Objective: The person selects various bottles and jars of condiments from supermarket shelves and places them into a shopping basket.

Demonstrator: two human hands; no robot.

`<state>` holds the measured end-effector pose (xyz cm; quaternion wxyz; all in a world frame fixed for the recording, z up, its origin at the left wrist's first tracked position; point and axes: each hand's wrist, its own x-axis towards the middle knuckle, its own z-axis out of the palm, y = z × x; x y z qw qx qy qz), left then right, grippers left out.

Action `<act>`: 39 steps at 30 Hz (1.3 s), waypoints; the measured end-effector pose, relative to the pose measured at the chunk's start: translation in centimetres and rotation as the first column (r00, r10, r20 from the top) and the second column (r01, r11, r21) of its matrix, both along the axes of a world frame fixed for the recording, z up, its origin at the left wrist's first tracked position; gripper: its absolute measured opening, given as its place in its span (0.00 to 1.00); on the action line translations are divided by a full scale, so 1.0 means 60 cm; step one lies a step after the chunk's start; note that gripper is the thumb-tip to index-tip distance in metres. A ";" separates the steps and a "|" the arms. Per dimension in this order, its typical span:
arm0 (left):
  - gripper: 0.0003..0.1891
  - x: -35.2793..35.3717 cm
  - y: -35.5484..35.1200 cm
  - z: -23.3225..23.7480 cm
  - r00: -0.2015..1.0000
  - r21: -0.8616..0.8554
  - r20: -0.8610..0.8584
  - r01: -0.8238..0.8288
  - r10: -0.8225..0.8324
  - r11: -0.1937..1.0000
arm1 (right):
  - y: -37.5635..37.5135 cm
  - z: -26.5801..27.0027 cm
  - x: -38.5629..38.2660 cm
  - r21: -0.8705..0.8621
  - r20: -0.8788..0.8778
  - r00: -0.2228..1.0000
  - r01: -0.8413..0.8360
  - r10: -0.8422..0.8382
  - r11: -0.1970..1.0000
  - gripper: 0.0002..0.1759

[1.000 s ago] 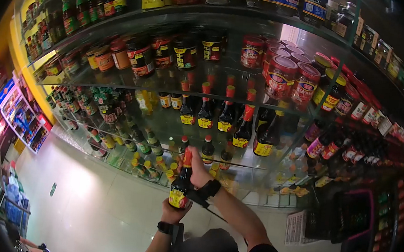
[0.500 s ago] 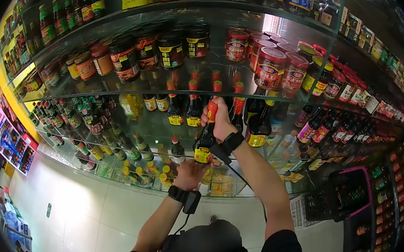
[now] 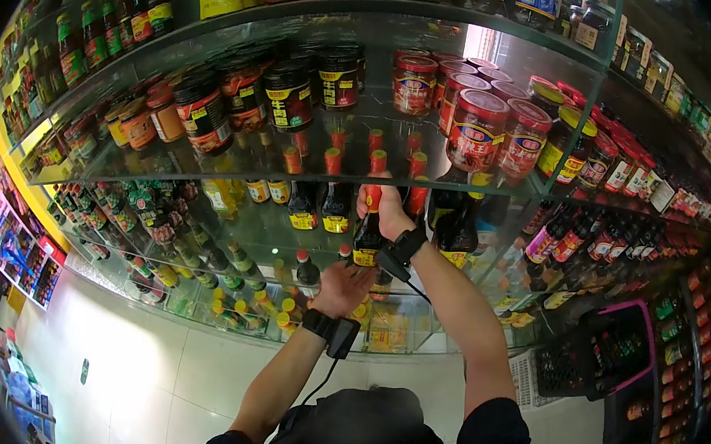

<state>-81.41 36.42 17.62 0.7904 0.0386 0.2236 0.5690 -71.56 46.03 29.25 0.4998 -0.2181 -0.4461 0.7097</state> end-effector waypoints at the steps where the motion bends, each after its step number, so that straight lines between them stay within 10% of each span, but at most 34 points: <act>1: 0.22 0.003 0.003 0.000 1.000 0.004 0.004 -0.001 0.001 1.000 | 0.003 -0.008 0.002 0.022 -0.046 0.999 -0.018 0.019 1.000 0.19; 39: 0.20 0.018 0.003 0.009 0.996 -0.072 -0.074 -0.063 0.058 0.995 | 0.036 -0.017 0.008 0.357 0.019 0.986 0.151 -0.168 0.922 0.14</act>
